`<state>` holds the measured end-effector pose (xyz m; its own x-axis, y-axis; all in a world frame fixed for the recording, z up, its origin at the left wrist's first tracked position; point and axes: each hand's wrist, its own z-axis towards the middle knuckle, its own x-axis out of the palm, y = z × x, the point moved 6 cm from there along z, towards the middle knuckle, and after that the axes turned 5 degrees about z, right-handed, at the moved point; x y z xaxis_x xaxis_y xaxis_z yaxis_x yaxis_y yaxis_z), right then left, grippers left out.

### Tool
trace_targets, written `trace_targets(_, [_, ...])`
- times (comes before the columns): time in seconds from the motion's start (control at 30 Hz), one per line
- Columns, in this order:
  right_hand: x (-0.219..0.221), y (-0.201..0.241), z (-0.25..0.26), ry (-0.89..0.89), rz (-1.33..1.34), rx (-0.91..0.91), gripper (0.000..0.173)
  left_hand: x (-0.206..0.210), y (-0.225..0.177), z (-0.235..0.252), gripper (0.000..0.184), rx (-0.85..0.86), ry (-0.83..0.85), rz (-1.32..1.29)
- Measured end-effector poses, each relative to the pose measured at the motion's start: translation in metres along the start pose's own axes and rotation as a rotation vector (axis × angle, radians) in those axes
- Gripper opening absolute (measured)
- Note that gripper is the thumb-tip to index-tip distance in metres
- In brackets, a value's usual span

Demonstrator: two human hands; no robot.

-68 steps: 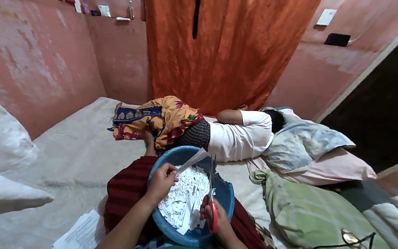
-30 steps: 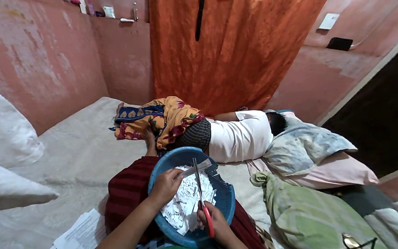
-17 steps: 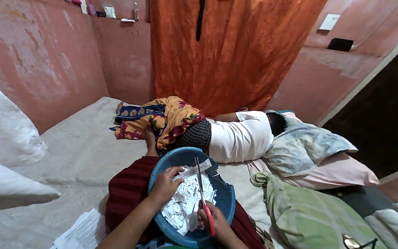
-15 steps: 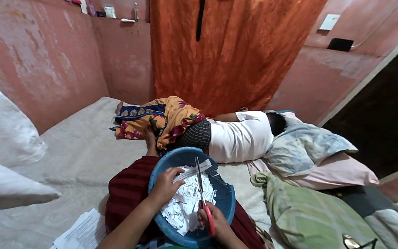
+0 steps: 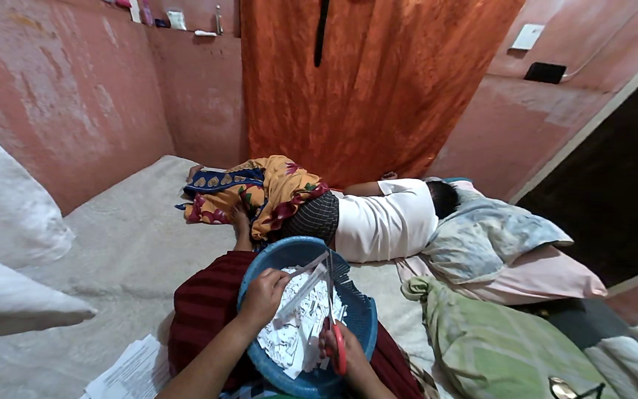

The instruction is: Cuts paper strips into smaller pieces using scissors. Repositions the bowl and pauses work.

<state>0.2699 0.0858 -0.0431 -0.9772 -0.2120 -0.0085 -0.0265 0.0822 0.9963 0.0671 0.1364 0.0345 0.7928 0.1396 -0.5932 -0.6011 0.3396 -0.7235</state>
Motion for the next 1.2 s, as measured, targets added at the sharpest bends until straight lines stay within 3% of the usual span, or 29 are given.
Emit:
trace_targets(0.13, [-0.003, 0.001, -0.001, -0.016, -0.028, -0.034, 0.033, -0.007, 0.002, 0.0, 0.022, -0.14, -0.049, -0.303])
trace_targets(0.23, [-0.003, -0.002, 0.001, 0.016, -0.028, -0.016, 0.037, -0.011, 0.003, 0.0, 0.016, -0.154, -0.084, -0.44])
trace_targets(0.4, [-0.002, -0.004, 0.001, 0.105, -0.035, -0.027, 0.049, -0.012, 0.007, 0.001, 0.014, -0.193, -0.029, -0.464])
trace_targets(0.63, [-0.004, -0.004, -0.001, 0.099, -0.011, -0.043, 0.058, -0.012, 0.008, 0.004, 0.012, -0.284, 0.055, -0.477])
trace_targets(0.73, [-0.003, -0.004, -0.001, 0.115, 0.002, -0.031, 0.051, -0.01, 0.01, 0.005, 0.004, -0.275, 0.062, -0.493])
trace_targets(1.2, [-0.004, -0.006, 0.0, 0.142, 0.009, -0.058, 0.061, -0.016, 0.013, 0.007, 0.005, -0.301, -0.091, -0.672])
